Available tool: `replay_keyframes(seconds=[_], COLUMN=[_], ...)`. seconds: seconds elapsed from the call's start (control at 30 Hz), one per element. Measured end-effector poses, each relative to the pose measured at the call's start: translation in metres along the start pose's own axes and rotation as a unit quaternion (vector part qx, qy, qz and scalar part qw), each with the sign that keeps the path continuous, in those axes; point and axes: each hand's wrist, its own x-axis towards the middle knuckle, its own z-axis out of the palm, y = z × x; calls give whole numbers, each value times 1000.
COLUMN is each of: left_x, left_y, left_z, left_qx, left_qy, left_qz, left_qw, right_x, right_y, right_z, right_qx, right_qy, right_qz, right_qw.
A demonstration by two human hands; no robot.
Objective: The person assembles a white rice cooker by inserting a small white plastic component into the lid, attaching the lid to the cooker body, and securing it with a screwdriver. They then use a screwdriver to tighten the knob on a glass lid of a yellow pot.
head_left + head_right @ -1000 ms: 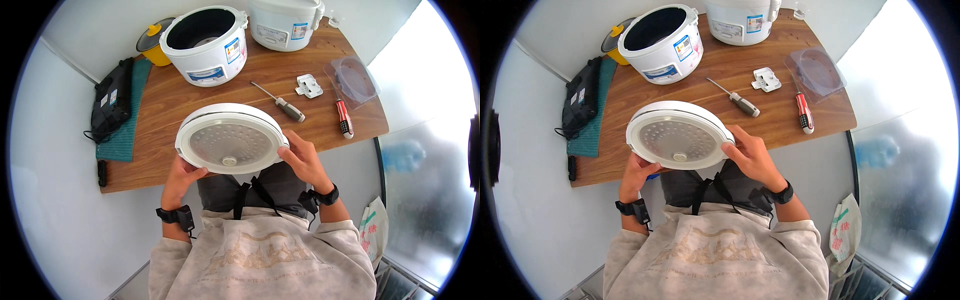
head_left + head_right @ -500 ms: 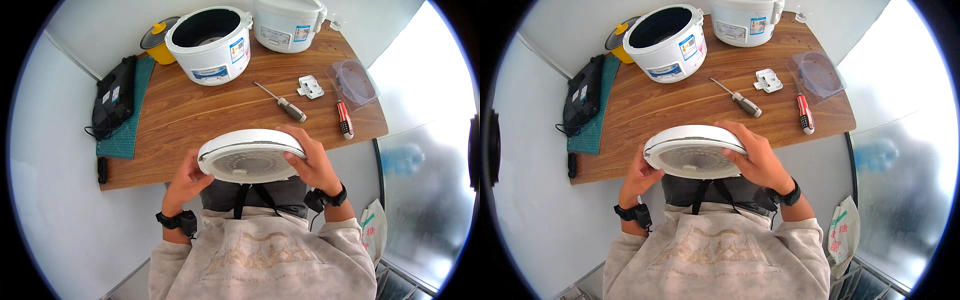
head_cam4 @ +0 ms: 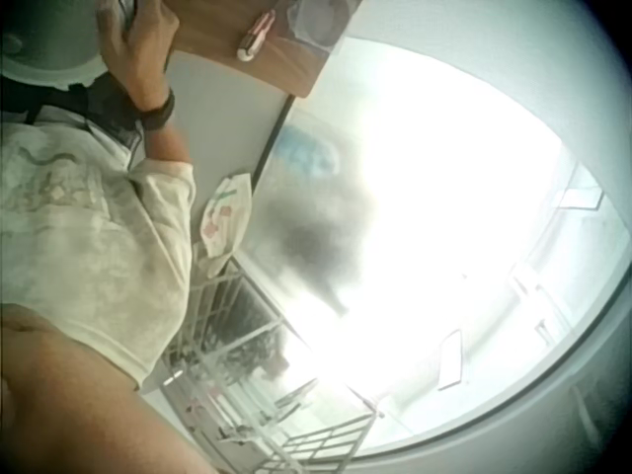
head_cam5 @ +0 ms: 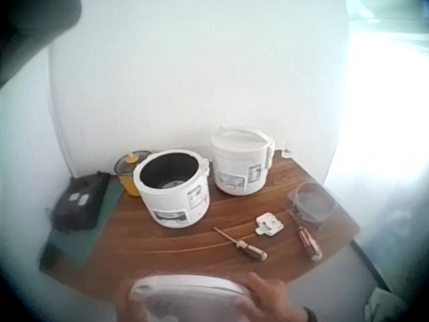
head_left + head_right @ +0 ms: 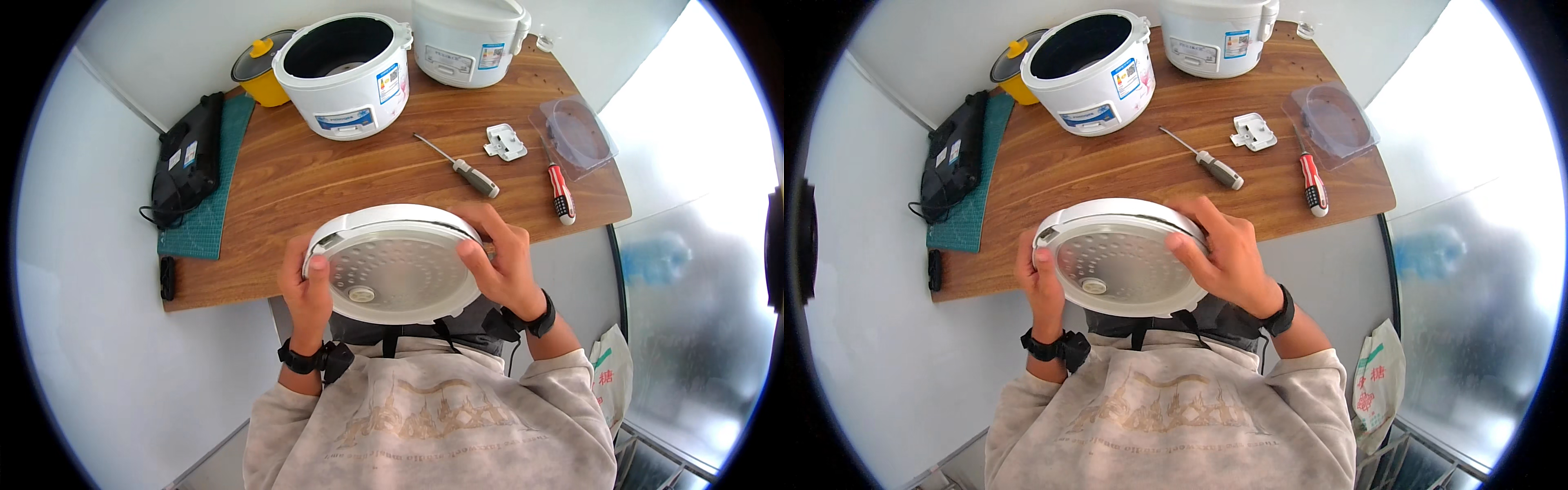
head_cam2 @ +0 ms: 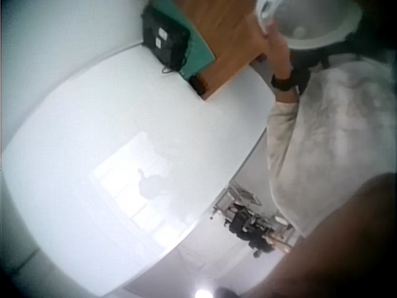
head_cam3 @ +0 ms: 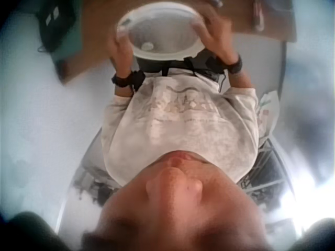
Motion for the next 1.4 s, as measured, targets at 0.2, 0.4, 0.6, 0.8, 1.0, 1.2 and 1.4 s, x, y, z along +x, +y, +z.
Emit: replay_keyframes(seconds=[0.2, 0.4, 0.6, 0.8, 1.0, 1.2, 1.4], left_x=[4, 4, 8, 9, 18, 25, 31], left_y=[9, 16, 18, 19, 23, 0, -32], left_z=[5, 6, 11, 10, 12, 7, 1], left_qx=[29, 57, 160, 153, 151, 75, -95], left_qy=[7, 0, 14, 13, 23, 63, 133], left_qz=[48, 22, 57, 55, 51, -33, -132], left_qw=[998, 998, 985, 987, 987, 995, 978], right_x=[-3, -6, -5, -7, 1, 5, -7], right_y=[0, 3, 6, 7, 1, 14, 10], right_z=[7, 10, 11, 12, 9, 8, 14], right_qx=[-93, -124, -161, -179, -124, 60, 138], right_qy=[57, 74, 91, 94, 78, -7, -131], right_qz=[-1, 18, 1, -16, 36, 105, 169], right_qw=[994, 989, 983, 979, 989, 993, 967])
